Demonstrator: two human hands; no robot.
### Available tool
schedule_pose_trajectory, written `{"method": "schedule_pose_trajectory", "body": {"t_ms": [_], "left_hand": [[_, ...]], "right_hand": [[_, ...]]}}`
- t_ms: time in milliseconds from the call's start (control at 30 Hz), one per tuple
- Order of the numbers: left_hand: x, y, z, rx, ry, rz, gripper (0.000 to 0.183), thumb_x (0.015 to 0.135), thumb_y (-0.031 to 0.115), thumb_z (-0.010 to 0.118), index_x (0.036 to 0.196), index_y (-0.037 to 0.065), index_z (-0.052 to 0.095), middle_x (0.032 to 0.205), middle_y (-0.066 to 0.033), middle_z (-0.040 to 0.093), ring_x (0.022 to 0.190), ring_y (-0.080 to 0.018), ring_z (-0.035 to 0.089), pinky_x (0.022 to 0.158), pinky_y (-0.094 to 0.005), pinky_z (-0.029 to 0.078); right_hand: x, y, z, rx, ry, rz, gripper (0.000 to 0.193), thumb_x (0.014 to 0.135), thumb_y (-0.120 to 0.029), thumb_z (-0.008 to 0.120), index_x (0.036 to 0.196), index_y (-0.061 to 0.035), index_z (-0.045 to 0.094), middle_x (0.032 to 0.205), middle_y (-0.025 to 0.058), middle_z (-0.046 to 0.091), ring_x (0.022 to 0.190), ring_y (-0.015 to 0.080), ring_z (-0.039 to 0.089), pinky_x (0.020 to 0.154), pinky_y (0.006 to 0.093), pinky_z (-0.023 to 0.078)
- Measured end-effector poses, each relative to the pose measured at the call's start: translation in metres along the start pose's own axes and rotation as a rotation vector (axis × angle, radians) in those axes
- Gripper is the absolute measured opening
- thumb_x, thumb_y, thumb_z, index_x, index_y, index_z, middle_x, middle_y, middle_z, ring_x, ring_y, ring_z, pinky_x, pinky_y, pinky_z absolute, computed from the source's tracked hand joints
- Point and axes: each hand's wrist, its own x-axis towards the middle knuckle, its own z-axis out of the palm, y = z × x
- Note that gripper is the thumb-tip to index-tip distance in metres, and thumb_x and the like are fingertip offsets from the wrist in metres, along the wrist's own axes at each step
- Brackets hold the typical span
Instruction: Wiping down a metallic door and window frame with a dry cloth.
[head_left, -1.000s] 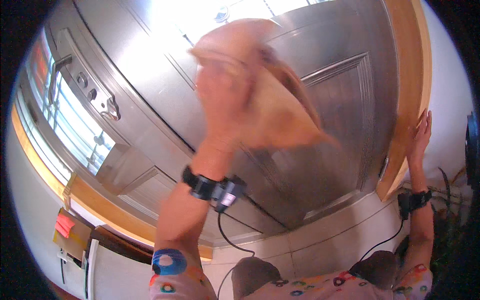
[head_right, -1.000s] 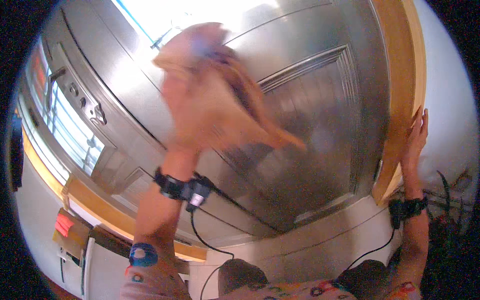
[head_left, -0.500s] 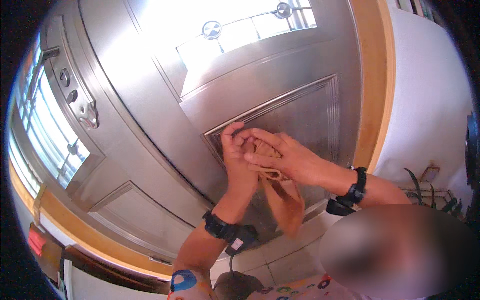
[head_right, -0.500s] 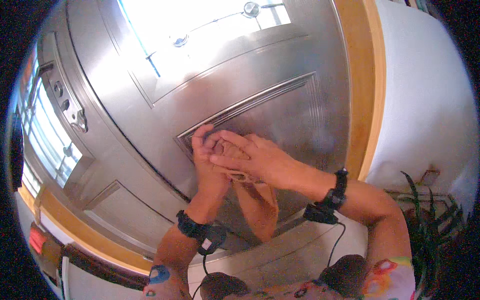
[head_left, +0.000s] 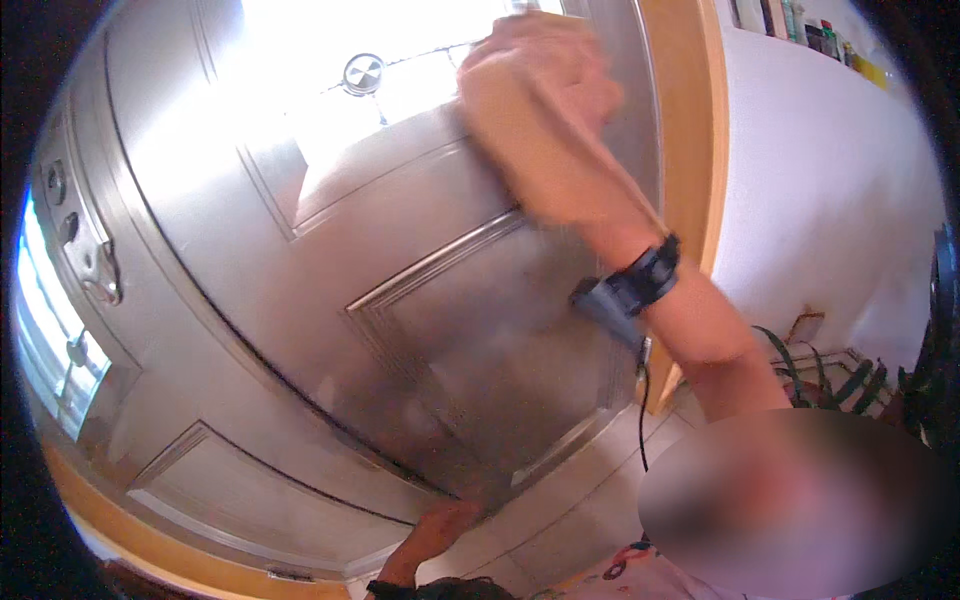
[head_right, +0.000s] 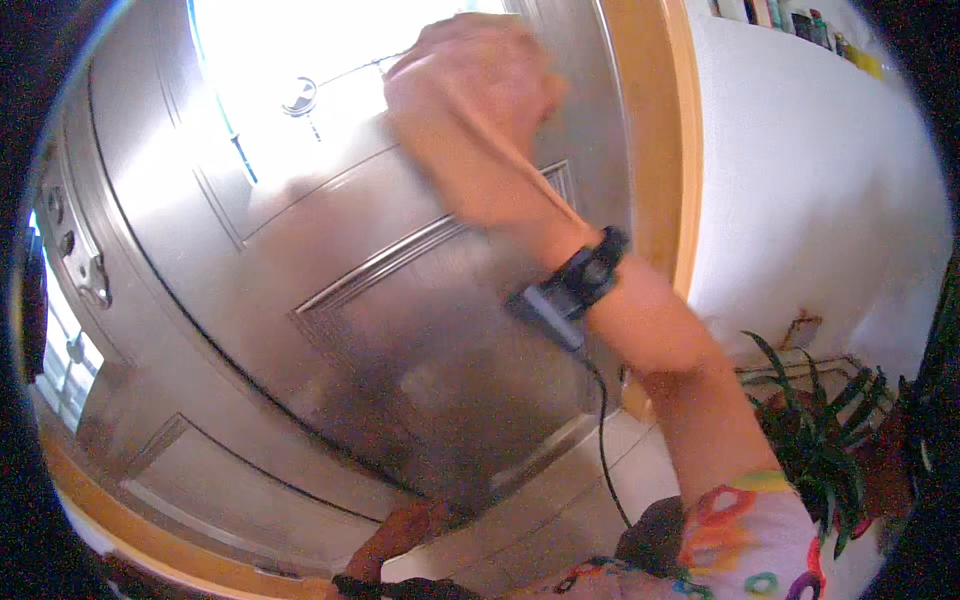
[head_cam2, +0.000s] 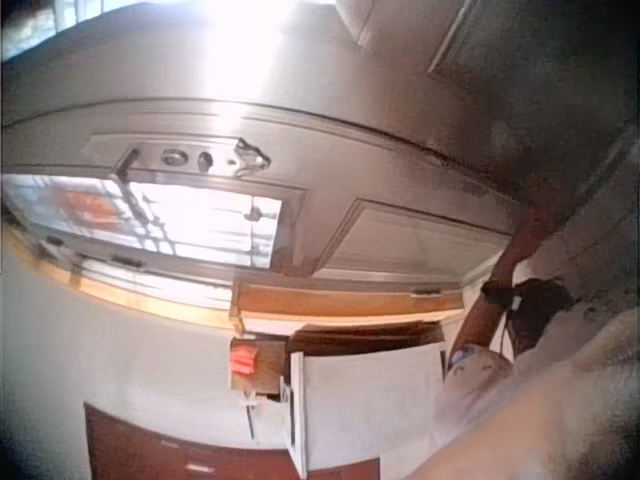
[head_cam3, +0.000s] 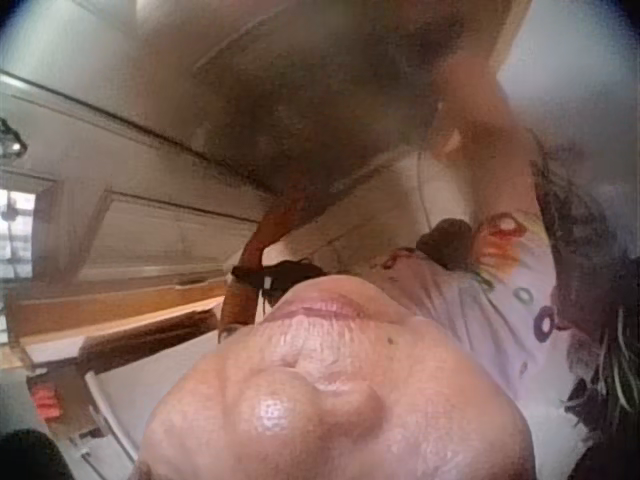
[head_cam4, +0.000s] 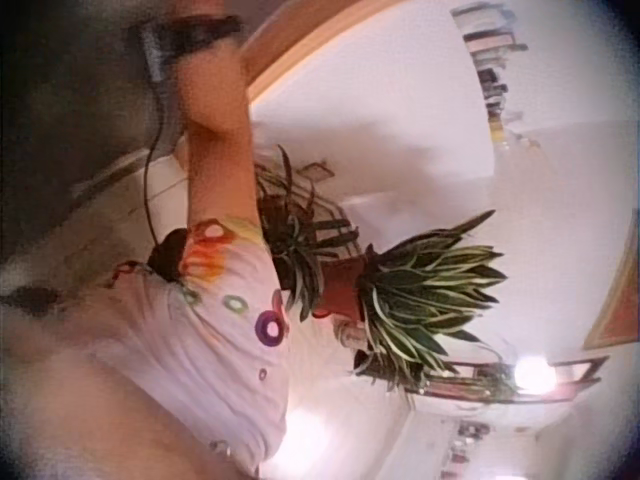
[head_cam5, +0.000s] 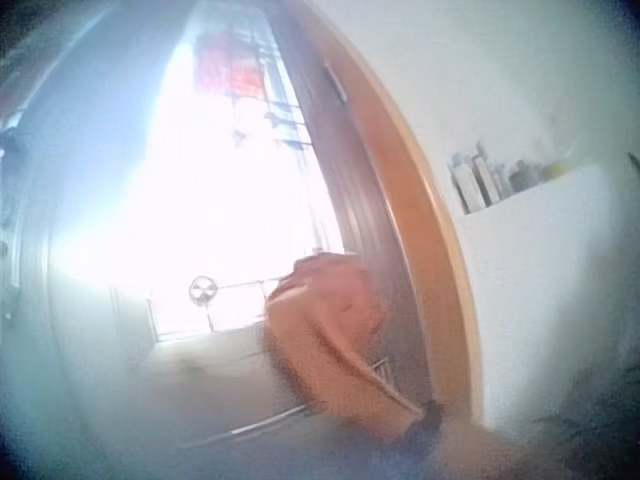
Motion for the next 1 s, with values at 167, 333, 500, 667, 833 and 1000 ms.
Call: {"method": "schedule_pose_trajectory", "body": {"t_ms": [167,333,500,667,833,1000], "left_hand": [[-0.060,-0.058,0.037,-0.419,-0.129,-0.282,0.031,0.091,0.024,0.053,0.117,0.007,0.056,0.114,-0.0090,0.060,0.111,-0.0183,0.052,0.092,-0.0352,0.042],[-0.089,-0.058,0.047,-0.770,-0.292,-0.406,0.049,0.091,0.035,0.046,0.129,0.005,0.046,0.136,-0.0200,0.039,0.125,-0.0326,0.039,0.102,-0.0474,0.031],[-0.092,-0.012,0.032,-0.853,0.026,-0.502,0.031,0.090,0.017,0.052,0.118,0.002,0.054,0.116,-0.0122,0.058,0.106,-0.0243,0.055,0.089,-0.0357,0.045],[-0.086,-0.041,0.043,-0.551,-0.013,-0.492,0.031,0.090,0.021,0.055,0.116,0.004,0.055,0.106,-0.0072,0.063,0.100,-0.0161,0.058,0.088,-0.0302,0.044],[-0.088,-0.033,0.047,-0.550,0.114,-0.452,0.026,0.089,0.014,0.057,0.111,0.003,0.057,0.105,-0.0079,0.063,0.095,-0.0157,0.059,0.083,-0.0299,0.046],[-0.087,-0.032,0.050,-0.567,0.147,-0.411,0.025,0.087,0.014,0.059,0.110,0.003,0.058,0.101,-0.0072,0.064,0.092,-0.0139,0.059,0.083,-0.0289,0.046]], "right_hand": [[-0.039,-0.169,0.021,0.105,0.045,-0.437,0.025,0.071,-0.020,0.054,0.094,-0.0090,0.058,0.097,0.0076,0.052,0.091,0.0252,0.050,0.077,0.0550,0.039],[-0.041,-0.149,0.042,0.560,0.069,-0.623,0.029,0.072,-0.027,0.056,0.099,-0.0183,0.058,0.115,0.0014,0.052,0.108,0.0248,0.048,0.082,0.0697,0.032],[0.013,-0.028,0.021,0.426,0.150,-0.693,0.020,0.065,-0.013,0.063,0.085,-0.0164,0.066,0.086,-0.0001,0.066,0.082,0.0204,0.063,0.073,0.0334,0.050],[-0.007,0.051,-0.021,0.320,0.011,-0.191,0.024,0.077,-0.010,0.060,0.101,-0.0067,0.063,0.119,0.0096,0.051,0.116,0.0318,0.042,0.095,0.0460,0.036],[-0.126,0.063,-0.039,0.160,0.028,0.227,0.024,0.074,-0.016,0.067,0.097,-0.0103,0.063,0.097,0.0091,0.061,0.092,0.0231,0.058,0.080,0.0318,0.046],[-0.257,0.079,-0.069,-0.096,-0.183,0.218,0.027,0.078,-0.019,0.063,0.105,-0.0158,0.062,0.119,0.0163,0.050,0.110,0.0358,0.045,0.092,0.0411,0.039]]}}
